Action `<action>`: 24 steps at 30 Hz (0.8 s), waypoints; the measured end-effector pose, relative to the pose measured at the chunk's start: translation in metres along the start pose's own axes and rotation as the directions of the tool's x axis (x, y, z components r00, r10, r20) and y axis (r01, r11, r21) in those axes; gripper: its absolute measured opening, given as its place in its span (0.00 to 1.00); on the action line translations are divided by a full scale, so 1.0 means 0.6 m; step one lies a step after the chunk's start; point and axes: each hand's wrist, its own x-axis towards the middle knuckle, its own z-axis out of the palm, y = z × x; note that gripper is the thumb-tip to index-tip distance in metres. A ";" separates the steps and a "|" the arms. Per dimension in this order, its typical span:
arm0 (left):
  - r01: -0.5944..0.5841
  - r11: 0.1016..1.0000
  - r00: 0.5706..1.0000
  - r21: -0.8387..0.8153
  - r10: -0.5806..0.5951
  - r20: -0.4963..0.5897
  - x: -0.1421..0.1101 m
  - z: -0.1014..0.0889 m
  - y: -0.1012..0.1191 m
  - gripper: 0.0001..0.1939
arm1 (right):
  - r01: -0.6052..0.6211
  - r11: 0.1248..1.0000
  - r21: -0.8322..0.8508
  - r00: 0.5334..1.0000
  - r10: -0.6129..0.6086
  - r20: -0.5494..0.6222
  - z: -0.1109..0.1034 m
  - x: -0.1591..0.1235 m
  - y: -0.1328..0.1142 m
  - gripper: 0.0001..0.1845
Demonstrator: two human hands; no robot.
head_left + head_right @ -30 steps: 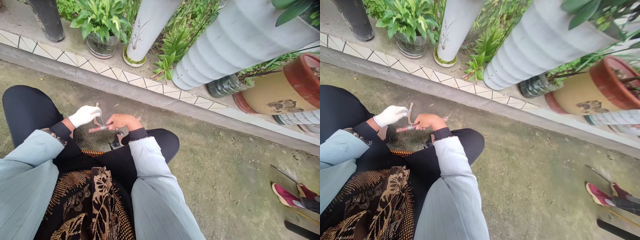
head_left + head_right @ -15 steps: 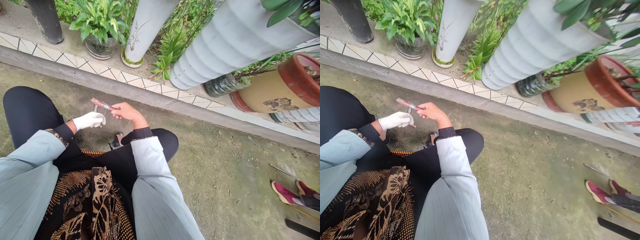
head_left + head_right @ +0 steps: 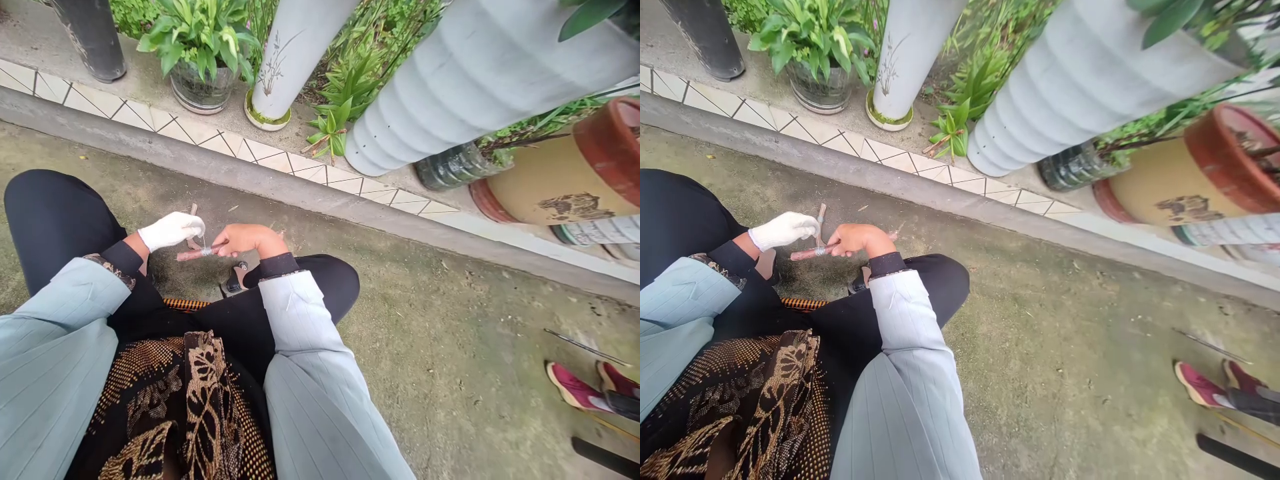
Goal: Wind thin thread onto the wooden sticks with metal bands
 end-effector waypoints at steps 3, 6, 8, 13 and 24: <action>0.026 0.972 1.000 -0.234 -0.023 0.015 0.004 0.006 -0.007 0.19 | 0.179 0.969 0.168 0.984 -0.172 -0.056 -0.009 -0.019 0.008 0.13; 0.066 0.903 0.998 -0.425 -0.056 0.037 0.005 0.018 0.003 0.19 | 0.326 0.887 0.328 0.926 -0.230 -0.298 -0.015 -0.028 0.012 0.14; 0.080 0.871 0.997 -0.484 -0.060 0.056 0.004 0.026 0.016 0.17 | 0.387 0.825 0.411 0.840 -0.131 -0.527 -0.016 -0.025 0.015 0.12; 0.017 0.928 1.000 -0.372 -0.015 0.007 0.001 0.026 0.035 0.16 | 0.169 0.895 0.413 0.687 0.193 -0.700 -0.017 0.000 0.024 0.10; -0.032 0.901 0.996 0.433 -0.006 0.086 -0.002 0.038 0.035 0.15 | -0.483 0.816 -0.317 0.857 0.368 -0.360 0.000 0.033 0.006 0.13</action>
